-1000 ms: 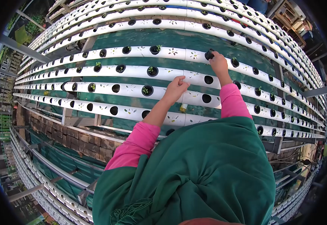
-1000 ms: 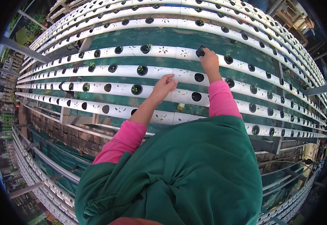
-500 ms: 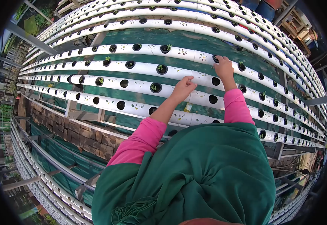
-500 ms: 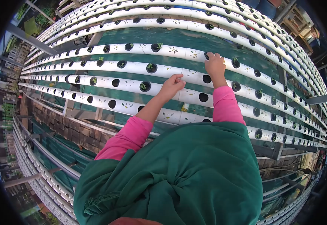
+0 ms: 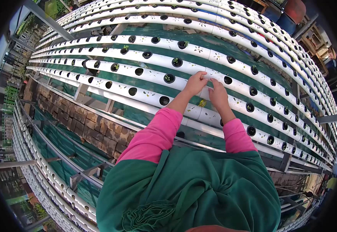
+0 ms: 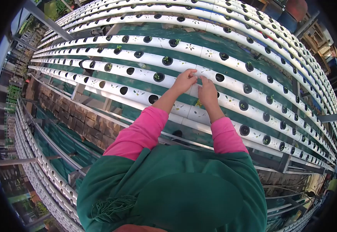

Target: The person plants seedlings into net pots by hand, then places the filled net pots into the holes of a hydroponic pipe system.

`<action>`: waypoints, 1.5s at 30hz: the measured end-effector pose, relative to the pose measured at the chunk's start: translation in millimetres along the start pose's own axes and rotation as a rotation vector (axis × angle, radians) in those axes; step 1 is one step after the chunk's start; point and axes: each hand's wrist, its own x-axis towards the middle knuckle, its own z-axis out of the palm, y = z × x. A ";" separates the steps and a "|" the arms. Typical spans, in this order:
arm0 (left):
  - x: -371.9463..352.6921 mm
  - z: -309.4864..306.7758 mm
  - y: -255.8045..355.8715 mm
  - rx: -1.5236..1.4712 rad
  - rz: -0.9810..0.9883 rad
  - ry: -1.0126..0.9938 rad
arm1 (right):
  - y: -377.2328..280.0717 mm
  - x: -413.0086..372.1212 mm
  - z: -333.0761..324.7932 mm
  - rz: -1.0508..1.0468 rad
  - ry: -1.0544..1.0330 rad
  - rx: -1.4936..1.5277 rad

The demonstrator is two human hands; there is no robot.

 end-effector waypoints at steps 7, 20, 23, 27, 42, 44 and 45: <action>-4.8 4.7 1.9 0.002 0.032 0.061 | 1.4 -6.0 4.9 -0.021 0.031 -0.047; -3.0 4.3 2.6 -0.093 0.039 0.050 | 7.5 -3.0 8.1 0.008 0.057 -0.041; -3.8 3.3 -0.3 -0.097 0.045 0.031 | 4.3 -4.3 6.2 0.004 0.054 -0.048; -2.7 0.8 -3.5 -0.153 0.075 -0.010 | 9.5 -2.6 11.9 0.008 0.075 -0.039; 8.3 -140.2 15.3 -0.154 0.148 -0.347 | -2.3 2.0 14.2 0.327 0.088 -0.039; 19.5 -173.4 2.2 -0.220 0.128 -0.290 | -3.4 0.0 21.5 0.336 0.137 -0.072; 22.6 -191.9 1.0 -0.224 0.065 -0.280 | -4.9 -0.9 24.0 0.322 0.162 -0.075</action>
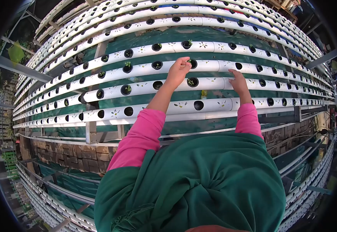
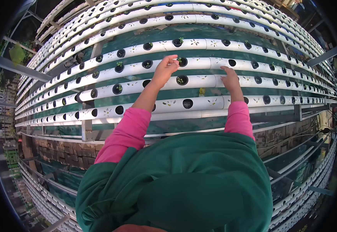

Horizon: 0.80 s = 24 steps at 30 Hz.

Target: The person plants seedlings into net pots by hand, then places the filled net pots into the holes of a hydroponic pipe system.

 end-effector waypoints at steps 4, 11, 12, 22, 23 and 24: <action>-2.8 -49.5 -5.5 -0.060 -0.080 0.080 | -7.9 -6.8 6.7 0.057 0.081 -0.006; -7.3 -57.2 -22.5 0.065 -0.145 0.036 | -31.2 -10.2 30.2 0.152 0.256 -0.121; -8.3 -55.8 -26.0 0.059 -0.147 0.030 | -44.4 -13.1 32.2 0.151 0.255 -0.070; -13.5 -54.6 -34.0 0.118 -0.141 -0.011 | -115.2 -18.4 62.4 0.095 0.138 0.133; -13.3 -53.7 -32.8 0.114 -0.169 -0.005 | -117.9 -14.5 61.6 0.096 0.137 0.135; -11.3 -51.5 -32.6 0.114 -0.171 -0.003 | -122.6 -9.3 58.9 0.114 0.113 0.119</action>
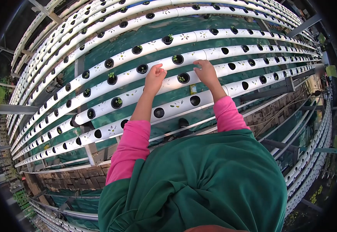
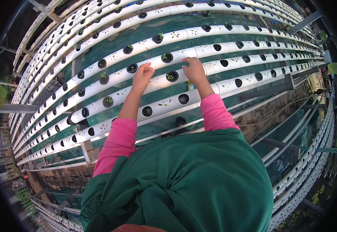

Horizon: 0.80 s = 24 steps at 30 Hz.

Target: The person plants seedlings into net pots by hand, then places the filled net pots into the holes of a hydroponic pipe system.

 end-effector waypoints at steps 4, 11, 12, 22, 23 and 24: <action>8.7 17.2 10.9 0.124 0.084 0.027 | -4.4 27.1 10.4 -0.033 -0.025 -0.019; 26.5 33.9 16.0 0.213 0.120 0.075 | -19.4 48.0 35.4 -0.287 -0.030 -0.210; 28.3 34.8 16.8 0.206 0.122 0.083 | -18.8 52.7 37.3 -0.300 -0.090 -0.288; 49.0 36.0 33.1 0.058 0.180 0.064 | -16.6 104.4 3.6 -0.010 -0.487 0.263; 50.7 38.2 38.1 0.105 0.177 0.035 | -16.2 105.5 4.4 -0.012 -0.490 0.265; 50.2 39.9 47.5 0.152 0.174 0.006 | -21.8 104.9 2.2 -0.044 -0.497 0.288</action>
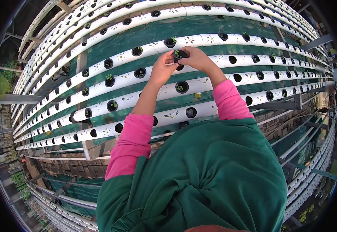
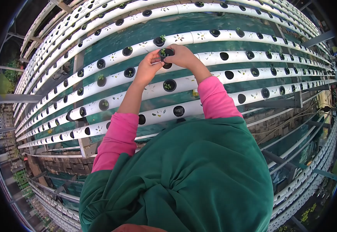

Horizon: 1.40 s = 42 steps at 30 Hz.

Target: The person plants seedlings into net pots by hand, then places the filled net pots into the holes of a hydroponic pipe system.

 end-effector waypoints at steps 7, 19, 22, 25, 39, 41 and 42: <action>8.7 -5.5 7.1 -0.179 -0.079 -0.057 | -14.2 -14.6 4.2 0.006 0.068 0.104; 14.6 -4.4 8.3 -0.681 -0.311 0.059 | 16.7 -35.5 62.1 -0.127 0.558 0.230; 12.8 -1.0 9.5 -0.684 -0.296 0.077 | 14.2 -33.9 67.8 -0.061 0.617 0.213; 11.2 -1.6 10.7 -0.689 -0.306 0.067 | 14.2 -32.1 69.3 -0.066 0.638 0.235; 6.9 -0.6 1.0 -0.436 -0.219 0.108 | 4.2 -39.5 74.4 -0.044 0.688 -0.192; 6.8 -2.7 -6.0 -0.312 -0.154 0.103 | 0.4 -43.0 65.5 -0.023 0.610 -0.149; 5.6 -3.5 -5.2 -0.188 -0.090 0.095 | -3.4 -45.4 60.1 0.001 0.533 -0.108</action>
